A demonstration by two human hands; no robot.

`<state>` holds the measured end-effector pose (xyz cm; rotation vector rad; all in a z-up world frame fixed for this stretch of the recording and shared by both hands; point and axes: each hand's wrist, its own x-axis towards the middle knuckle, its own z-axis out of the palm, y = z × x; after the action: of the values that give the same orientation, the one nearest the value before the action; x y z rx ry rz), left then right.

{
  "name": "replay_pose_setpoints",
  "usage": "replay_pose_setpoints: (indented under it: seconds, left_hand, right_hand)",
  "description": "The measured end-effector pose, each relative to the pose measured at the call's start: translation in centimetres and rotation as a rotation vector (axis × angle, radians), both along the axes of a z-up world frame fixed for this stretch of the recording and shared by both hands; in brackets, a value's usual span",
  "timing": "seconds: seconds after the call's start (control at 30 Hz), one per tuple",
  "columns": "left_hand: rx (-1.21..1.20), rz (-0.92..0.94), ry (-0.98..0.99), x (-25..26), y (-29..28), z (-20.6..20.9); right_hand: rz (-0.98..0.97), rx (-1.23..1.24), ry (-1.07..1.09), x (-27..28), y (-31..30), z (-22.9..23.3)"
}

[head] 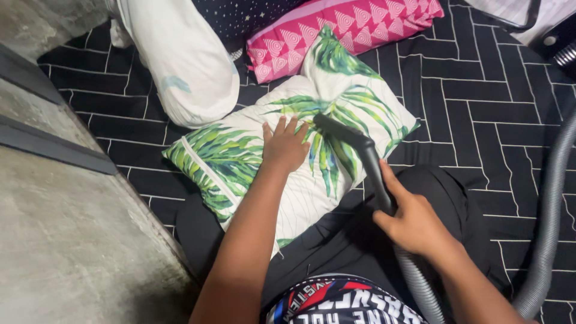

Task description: The person uses a vacuum cleaner hose to clean a pillow with a green leaf pattern. They move the nozzle back and forth across the surface while holding the pillow with their other hand.

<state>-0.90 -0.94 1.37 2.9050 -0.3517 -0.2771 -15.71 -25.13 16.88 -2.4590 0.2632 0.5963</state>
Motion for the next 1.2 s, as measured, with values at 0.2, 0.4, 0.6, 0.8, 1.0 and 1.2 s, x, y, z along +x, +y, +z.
replay_pose_setpoints:
  seconds: [0.2,0.4,0.6,0.8,1.0,1.2]
  left_hand:
    - [-0.046,0.040,0.068,-0.4,0.4,1.3]
    - [-0.062,0.032,0.007,-0.2,0.8,0.0]
    - [-0.060,0.023,0.081,0.3,0.8,-0.7]
    - [-0.055,0.034,0.049,-0.3,0.2,0.0]
    - [-0.030,0.069,0.073,-0.2,0.3,0.1]
    - [-0.115,0.051,0.035,-0.1,1.1,-0.6]
  right_hand:
    - [0.224,0.027,-0.304,7.5,3.2,-3.4]
    - [0.259,-0.010,-0.323,14.7,6.5,-5.6]
    - [0.295,-0.018,-0.334,6.9,2.6,-4.7]
    - [0.099,-0.020,-0.059,-0.3,0.4,-1.3]
    - [0.255,0.057,-0.302,7.7,4.5,-3.9]
    - [0.319,0.070,-0.361,12.7,6.5,-5.3]
